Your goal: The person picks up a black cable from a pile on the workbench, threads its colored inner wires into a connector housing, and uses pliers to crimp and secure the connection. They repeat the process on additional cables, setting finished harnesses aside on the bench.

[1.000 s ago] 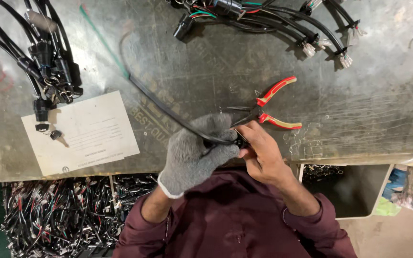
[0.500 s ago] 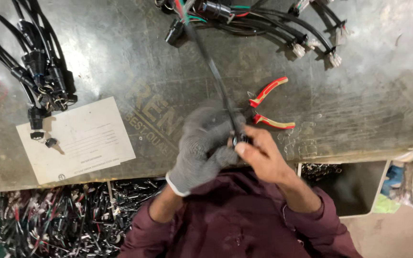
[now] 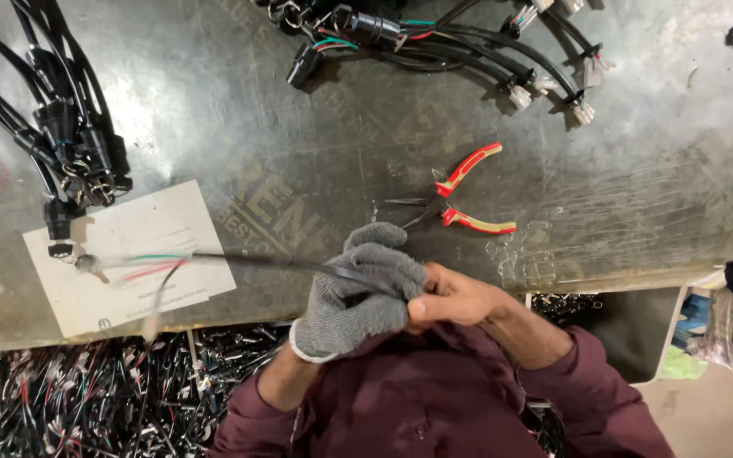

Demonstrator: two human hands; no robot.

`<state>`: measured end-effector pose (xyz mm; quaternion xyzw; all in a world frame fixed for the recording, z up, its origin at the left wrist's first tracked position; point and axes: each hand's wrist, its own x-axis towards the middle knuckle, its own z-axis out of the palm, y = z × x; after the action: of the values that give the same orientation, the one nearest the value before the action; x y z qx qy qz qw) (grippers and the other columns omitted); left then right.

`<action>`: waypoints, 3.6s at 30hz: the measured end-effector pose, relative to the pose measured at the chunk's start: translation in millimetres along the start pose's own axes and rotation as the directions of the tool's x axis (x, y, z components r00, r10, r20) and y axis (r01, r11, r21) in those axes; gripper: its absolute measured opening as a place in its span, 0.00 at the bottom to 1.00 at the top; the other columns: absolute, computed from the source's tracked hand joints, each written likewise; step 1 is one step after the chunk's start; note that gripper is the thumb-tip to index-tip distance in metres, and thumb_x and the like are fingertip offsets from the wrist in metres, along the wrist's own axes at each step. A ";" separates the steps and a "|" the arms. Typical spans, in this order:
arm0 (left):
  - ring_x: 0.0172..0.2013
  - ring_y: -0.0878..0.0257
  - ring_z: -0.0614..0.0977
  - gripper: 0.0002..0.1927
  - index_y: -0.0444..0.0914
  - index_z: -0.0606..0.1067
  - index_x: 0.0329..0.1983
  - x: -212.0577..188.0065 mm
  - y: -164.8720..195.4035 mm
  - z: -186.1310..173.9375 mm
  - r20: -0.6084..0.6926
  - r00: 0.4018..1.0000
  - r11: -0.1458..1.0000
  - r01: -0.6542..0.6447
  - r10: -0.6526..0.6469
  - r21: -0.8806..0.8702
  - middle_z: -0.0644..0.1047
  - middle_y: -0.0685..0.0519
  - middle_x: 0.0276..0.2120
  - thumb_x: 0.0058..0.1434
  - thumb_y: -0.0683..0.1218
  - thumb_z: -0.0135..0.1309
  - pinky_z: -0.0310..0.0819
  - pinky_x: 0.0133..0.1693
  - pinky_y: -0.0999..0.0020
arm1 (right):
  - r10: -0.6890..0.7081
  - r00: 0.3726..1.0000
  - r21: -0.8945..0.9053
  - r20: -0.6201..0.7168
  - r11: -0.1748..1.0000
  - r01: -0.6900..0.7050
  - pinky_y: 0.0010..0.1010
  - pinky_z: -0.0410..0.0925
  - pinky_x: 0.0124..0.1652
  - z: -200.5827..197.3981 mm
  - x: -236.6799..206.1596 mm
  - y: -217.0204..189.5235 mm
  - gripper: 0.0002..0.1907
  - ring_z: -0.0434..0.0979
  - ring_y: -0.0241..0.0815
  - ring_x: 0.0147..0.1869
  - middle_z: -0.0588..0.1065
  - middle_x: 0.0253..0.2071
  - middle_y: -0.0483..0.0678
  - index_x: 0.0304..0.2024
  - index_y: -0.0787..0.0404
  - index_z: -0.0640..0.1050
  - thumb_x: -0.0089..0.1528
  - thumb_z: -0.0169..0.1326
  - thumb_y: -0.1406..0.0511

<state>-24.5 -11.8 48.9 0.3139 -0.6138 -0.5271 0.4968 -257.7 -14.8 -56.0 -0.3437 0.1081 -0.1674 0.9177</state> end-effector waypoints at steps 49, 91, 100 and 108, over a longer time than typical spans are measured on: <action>0.58 0.48 0.81 0.35 0.31 0.61 0.72 -18.8 34.5 4.5 -0.191 0.961 0.889 0.261 -0.201 0.377 0.73 0.38 0.65 0.66 0.42 0.61 0.76 0.57 0.63 | -0.571 0.799 -0.955 -0.187 -0.086 -0.285 0.39 0.70 0.35 45.5 36.9 -81.9 0.17 0.78 0.49 0.46 0.77 0.41 0.46 0.38 0.58 0.74 0.47 0.63 0.67; 0.37 0.62 0.81 0.33 0.37 0.61 0.77 -13.2 41.8 -0.5 0.132 0.917 0.926 0.369 -0.377 0.081 0.78 0.52 0.41 0.70 0.41 0.55 0.79 0.45 0.68 | -0.652 0.759 -0.998 0.009 0.036 0.043 0.38 0.66 0.34 32.1 53.9 -69.1 0.23 0.73 0.49 0.34 0.70 0.28 0.47 0.28 0.61 0.69 0.54 0.75 0.64; 0.48 0.43 0.80 0.31 0.37 0.61 0.71 7.9 41.1 0.7 -0.048 0.997 0.848 0.082 -0.066 0.523 0.76 0.38 0.52 0.65 0.44 0.57 0.74 0.49 0.61 | -0.662 0.712 -0.944 -0.235 -0.019 -0.329 0.43 0.72 0.43 48.2 39.4 -59.3 0.14 0.79 0.57 0.44 0.76 0.37 0.51 0.34 0.63 0.75 0.48 0.63 0.67; 0.40 0.66 0.78 0.35 0.39 0.56 0.80 -13.8 27.4 1.4 0.154 0.873 0.877 0.476 -0.463 -0.062 0.76 0.54 0.41 0.70 0.38 0.50 0.76 0.49 0.71 | -0.697 0.715 -0.990 -0.059 0.134 0.048 0.38 0.75 0.49 29.1 52.7 -51.2 0.13 0.79 0.48 0.47 0.73 0.36 0.47 0.37 0.62 0.73 0.60 0.68 0.72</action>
<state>-17.7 8.0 71.4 0.3926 -0.5245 -0.6813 0.3265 -211.9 -53.9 -4.7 -0.7782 0.3328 -0.3880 0.3647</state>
